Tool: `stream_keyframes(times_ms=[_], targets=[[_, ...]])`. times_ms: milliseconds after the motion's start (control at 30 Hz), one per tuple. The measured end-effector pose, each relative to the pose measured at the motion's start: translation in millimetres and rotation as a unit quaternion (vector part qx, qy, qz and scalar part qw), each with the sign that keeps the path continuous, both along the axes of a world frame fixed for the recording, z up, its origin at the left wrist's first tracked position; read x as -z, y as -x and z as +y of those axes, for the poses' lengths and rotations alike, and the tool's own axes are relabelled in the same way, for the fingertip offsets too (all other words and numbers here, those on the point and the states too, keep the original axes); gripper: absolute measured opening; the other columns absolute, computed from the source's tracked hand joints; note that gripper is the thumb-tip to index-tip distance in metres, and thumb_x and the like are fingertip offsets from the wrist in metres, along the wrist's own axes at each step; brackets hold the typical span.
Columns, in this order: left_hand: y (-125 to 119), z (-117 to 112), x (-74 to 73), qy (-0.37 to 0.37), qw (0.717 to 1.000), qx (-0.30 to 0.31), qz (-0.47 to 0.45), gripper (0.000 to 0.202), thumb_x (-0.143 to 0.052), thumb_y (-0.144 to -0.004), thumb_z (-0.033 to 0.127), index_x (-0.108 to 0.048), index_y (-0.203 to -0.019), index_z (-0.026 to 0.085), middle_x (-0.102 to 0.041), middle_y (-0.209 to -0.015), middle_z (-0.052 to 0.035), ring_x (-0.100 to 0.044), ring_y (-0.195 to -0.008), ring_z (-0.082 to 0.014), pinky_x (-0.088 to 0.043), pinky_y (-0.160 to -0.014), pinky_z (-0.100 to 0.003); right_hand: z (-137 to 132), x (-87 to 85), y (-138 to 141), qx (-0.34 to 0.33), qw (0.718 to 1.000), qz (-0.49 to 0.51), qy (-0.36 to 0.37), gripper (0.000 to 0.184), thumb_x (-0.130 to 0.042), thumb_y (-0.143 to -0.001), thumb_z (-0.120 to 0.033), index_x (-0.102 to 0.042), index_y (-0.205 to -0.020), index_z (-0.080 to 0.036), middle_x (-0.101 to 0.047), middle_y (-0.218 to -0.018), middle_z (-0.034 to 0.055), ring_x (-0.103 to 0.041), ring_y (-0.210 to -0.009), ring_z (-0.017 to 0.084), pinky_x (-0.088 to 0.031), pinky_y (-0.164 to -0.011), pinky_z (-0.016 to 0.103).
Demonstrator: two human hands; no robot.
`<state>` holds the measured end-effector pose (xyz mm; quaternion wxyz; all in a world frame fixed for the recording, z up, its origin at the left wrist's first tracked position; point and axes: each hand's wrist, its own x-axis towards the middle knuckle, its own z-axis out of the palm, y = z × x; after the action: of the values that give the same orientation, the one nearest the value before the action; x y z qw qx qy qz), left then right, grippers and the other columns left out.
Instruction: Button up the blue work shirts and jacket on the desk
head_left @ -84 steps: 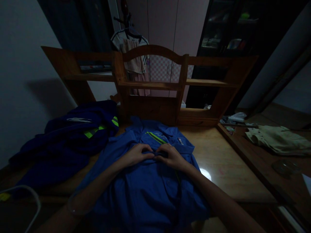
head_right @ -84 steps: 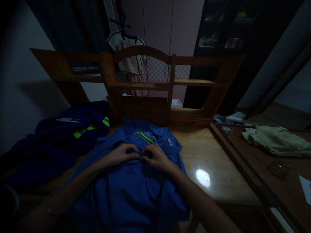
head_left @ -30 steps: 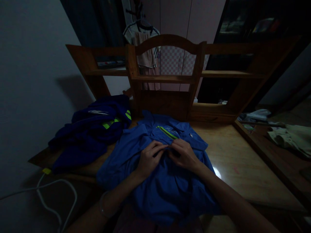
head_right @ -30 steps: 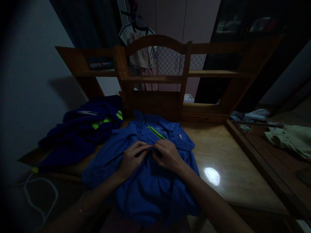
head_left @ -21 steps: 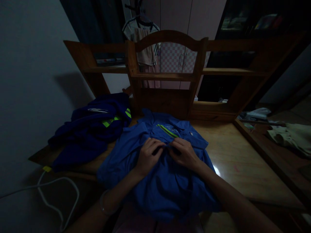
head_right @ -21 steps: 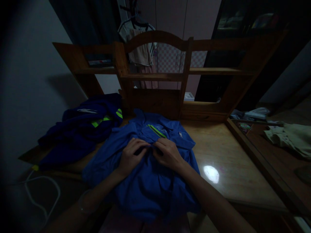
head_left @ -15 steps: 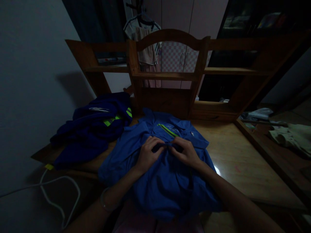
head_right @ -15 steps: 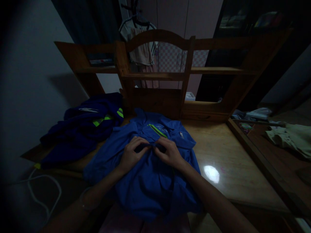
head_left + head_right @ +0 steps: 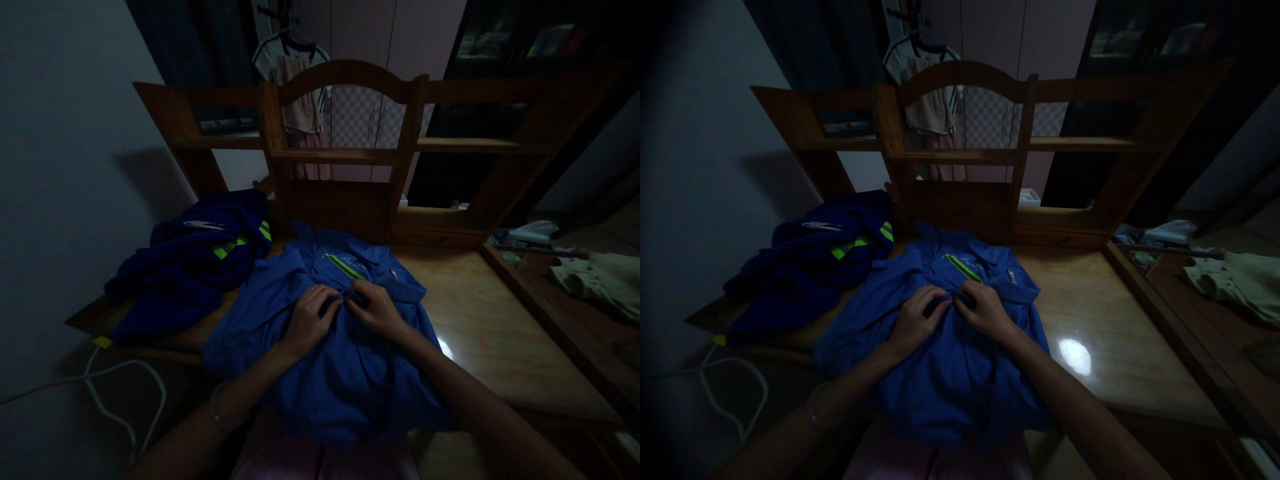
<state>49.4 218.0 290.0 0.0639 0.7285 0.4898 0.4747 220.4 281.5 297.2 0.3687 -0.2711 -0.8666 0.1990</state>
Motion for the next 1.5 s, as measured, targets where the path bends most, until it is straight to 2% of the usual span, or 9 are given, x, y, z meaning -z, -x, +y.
stream_keyframes(times_ms=[167,233,333,533,700,800,1100,1333,1500], targets=[[1,-3,9.0,-0.042,0.998,0.023,0.049,0.017,-0.049,-0.089,0.015,-0.061,-0.1,0.019,-0.065,-0.095,-0.0055,-0.06,-0.093,-0.018,-0.048,-0.086,-0.034,-1,5.1,-1,0.018,1.0,-0.012,-0.018,0.013,-0.055,-0.082,-0.017,-0.046,-0.073,-0.018,-0.049,-0.07,-0.0021,-0.049,-0.065,0.012,-0.034,-0.06,0.023],[3,-5,12.9,-0.069,0.994,0.027,0.079,0.023,-0.047,-0.089,0.01,-0.061,-0.105,0.019,-0.066,-0.1,-0.0057,-0.06,-0.096,-0.0176,-0.048,-0.088,-0.033,-2,4.2,-2,0.01,1.0,-0.01,-0.016,0.006,-0.057,-0.081,-0.016,-0.051,-0.081,-0.018,-0.054,-0.077,-0.0009,-0.053,-0.071,0.013,-0.038,-0.065,0.023],[5,-8,15.1,-0.085,0.99,0.039,0.106,0.03,-0.046,-0.087,0.006,-0.06,-0.111,0.019,-0.066,-0.106,-0.0061,-0.06,-0.1,-0.0173,-0.047,-0.09,-0.033,-4,1.8,-6,-0.01,1.0,-0.009,0.005,0.02,-0.057,-0.08,-0.014,-0.054,-0.099,-0.02,-0.06,-0.092,0.0011,-0.058,-0.085,0.016,-0.042,-0.074,0.024],[2,-12,1.2,-0.015,0.998,0.061,0.007,0.021,-0.051,-0.088,0.016,-0.064,-0.104,0.019,-0.067,-0.1,-0.0054,-0.062,-0.095,-0.0173,-0.049,-0.087,-0.03,-4,-1.3,-8,-0.011,1.0,-0.008,0.016,0.017,-0.053,-0.084,-0.011,-0.056,-0.098,-0.02,-0.063,-0.088,0.0011,-0.061,-0.081,0.015,-0.043,-0.071,0.023],[6,-4,-4.4,0.069,0.989,0.019,-0.13,0.021,-0.051,-0.09,0.024,-0.066,-0.104,0.021,-0.068,-0.092,-0.0031,-0.065,-0.084,-0.0149,-0.052,-0.075,-0.025,-3,0.2,-5,0.006,1.0,-0.013,0.016,0.008,-0.056,-0.086,-0.014,-0.057,-0.092,-0.02,-0.065,-0.083,0.0,-0.062,-0.076,0.014,-0.043,-0.066,0.022],[8,0,-1.6,0.062,0.99,0.031,-0.123,0.016,-0.058,-0.086,0.026,-0.071,-0.094,0.022,-0.067,-0.089,-0.0028,-0.064,-0.083,-0.0151,-0.051,-0.075,-0.025,-3,1.9,-5,0.005,1.0,-0.014,0.006,0.006,-0.058,-0.087,-0.017,-0.059,-0.092,-0.02,-0.066,-0.083,-0.0001,-0.063,-0.075,0.013,-0.043,-0.065,0.021],[9,0,-3.7,0.045,0.994,0.04,-0.087,0.016,-0.055,-0.086,0.021,-0.069,-0.096,0.022,-0.067,-0.093,-0.0032,-0.062,-0.089,-0.0151,-0.05,-0.08,-0.026,0,3.3,-8,0.001,0.999,-0.047,-0.025,0.02,-0.052,-0.088,-0.013,-0.06,-0.105,-0.021,-0.068,-0.092,0.0017,-0.065,-0.08,0.015,-0.045,-0.07,0.022],[10,1,-3.0,0.068,0.994,0.062,-0.058,0.012,-0.053,-0.087,0.021,-0.063,-0.092,0.02,-0.064,-0.091,-0.0026,-0.062,-0.084,-0.0143,-0.051,-0.078,-0.026,1,4.5,-13,0.024,0.996,-0.07,-0.056,0.019,-0.059,-0.084,-0.014,-0.062,-0.101,-0.022,-0.069,-0.087,0.0009,-0.065,-0.076,0.016,-0.045,-0.07,0.024],[13,1,-3.6,0.073,0.994,0.071,-0.031,0.011,-0.053,-0.087,0.021,-0.064,-0.091,0.021,-0.064,-0.089,-0.0014,-0.062,-0.084,-0.0135,-0.05,-0.078,-0.025,0,7.0,-16,-0.003,0.995,-0.078,-0.064,0.023,-0.055,-0.084,-0.009,-0.061,-0.103,-0.021,-0.069,-0.094,0.0021,-0.065,-0.084,0.016,-0.045,-0.076,0.025]])
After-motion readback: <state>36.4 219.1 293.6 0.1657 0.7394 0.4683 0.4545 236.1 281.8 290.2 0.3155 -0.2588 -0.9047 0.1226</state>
